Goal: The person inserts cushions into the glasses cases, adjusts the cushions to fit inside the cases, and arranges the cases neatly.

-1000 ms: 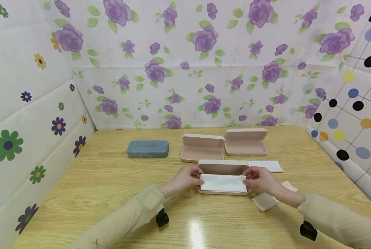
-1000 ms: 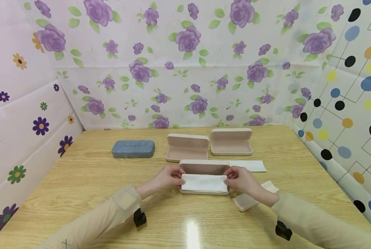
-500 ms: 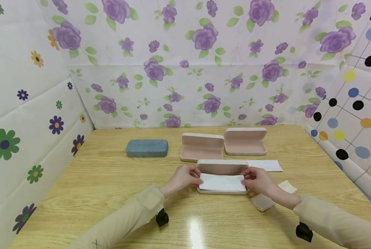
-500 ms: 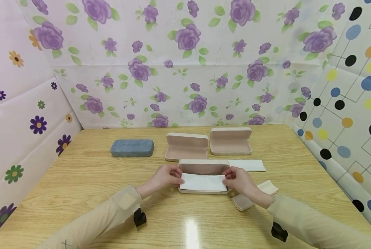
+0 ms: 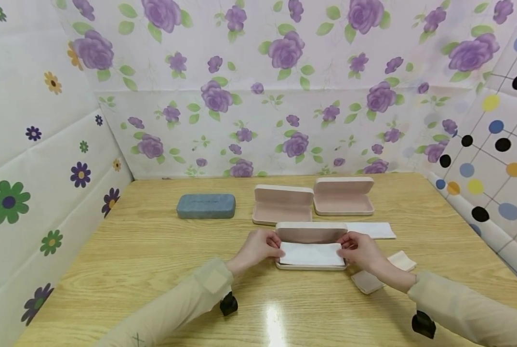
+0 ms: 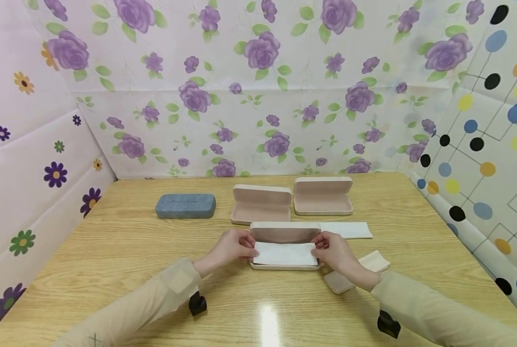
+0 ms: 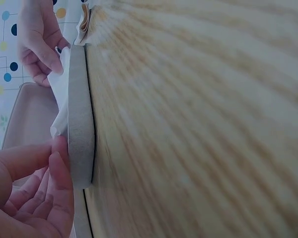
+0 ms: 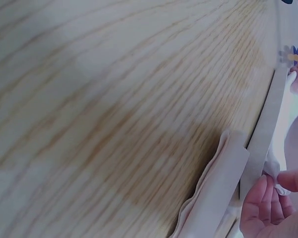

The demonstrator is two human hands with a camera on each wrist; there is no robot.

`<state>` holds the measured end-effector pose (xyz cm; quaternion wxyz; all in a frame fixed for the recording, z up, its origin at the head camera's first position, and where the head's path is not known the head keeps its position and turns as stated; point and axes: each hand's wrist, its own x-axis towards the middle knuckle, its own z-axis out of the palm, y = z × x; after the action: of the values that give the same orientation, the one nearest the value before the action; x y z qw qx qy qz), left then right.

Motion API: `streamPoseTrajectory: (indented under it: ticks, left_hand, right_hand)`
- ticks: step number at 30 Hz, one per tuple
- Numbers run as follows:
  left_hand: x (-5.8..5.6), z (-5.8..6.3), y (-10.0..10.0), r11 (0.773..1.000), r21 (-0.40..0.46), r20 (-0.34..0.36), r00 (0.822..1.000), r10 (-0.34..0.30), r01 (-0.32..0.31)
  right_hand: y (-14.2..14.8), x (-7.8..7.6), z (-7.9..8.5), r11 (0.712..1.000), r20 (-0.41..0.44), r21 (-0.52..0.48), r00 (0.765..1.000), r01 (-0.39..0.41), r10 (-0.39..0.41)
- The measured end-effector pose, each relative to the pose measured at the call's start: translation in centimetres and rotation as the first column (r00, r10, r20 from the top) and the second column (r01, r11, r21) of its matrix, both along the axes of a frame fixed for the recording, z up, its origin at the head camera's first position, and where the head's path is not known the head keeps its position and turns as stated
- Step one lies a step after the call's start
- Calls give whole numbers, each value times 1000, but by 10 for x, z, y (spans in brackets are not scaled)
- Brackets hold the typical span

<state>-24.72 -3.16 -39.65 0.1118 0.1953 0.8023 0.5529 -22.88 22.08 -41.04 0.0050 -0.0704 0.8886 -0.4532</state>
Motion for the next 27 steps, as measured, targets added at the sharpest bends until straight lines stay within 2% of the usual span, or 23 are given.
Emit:
streamPoseTrajectory:
  ticks: [5,12,17,20,25,27]
  left_hand:
    - [3,5,0,1000,-19,15,1000,17,-16]
    - [0,5,-2,1000,-2,52,998,-17,17]
    - [-1,4,-4,1000,14,31,999,-14,14]
    - [-5,-2,-5,1000,16,6,1000,-13,13]
    - [-15,-14,-14,1000,-18,-29,999,-23,22]
    - [-14,-9,-18,999,-23,-39,999,-36,36]
  right_hand:
    - [-1,-1,2,1000,14,-2,1000,0,0]
    - [-1,-2,2,1000,43,-18,999,-7,7]
    - [0,-3,1,998,56,-58,998,-11,14]
    - [1,-1,3,995,77,-93,997,-18,26]
    - [7,2,9,977,128,-213,991,-18,46]
    - [13,1,8,966,139,-260,989,-13,50]
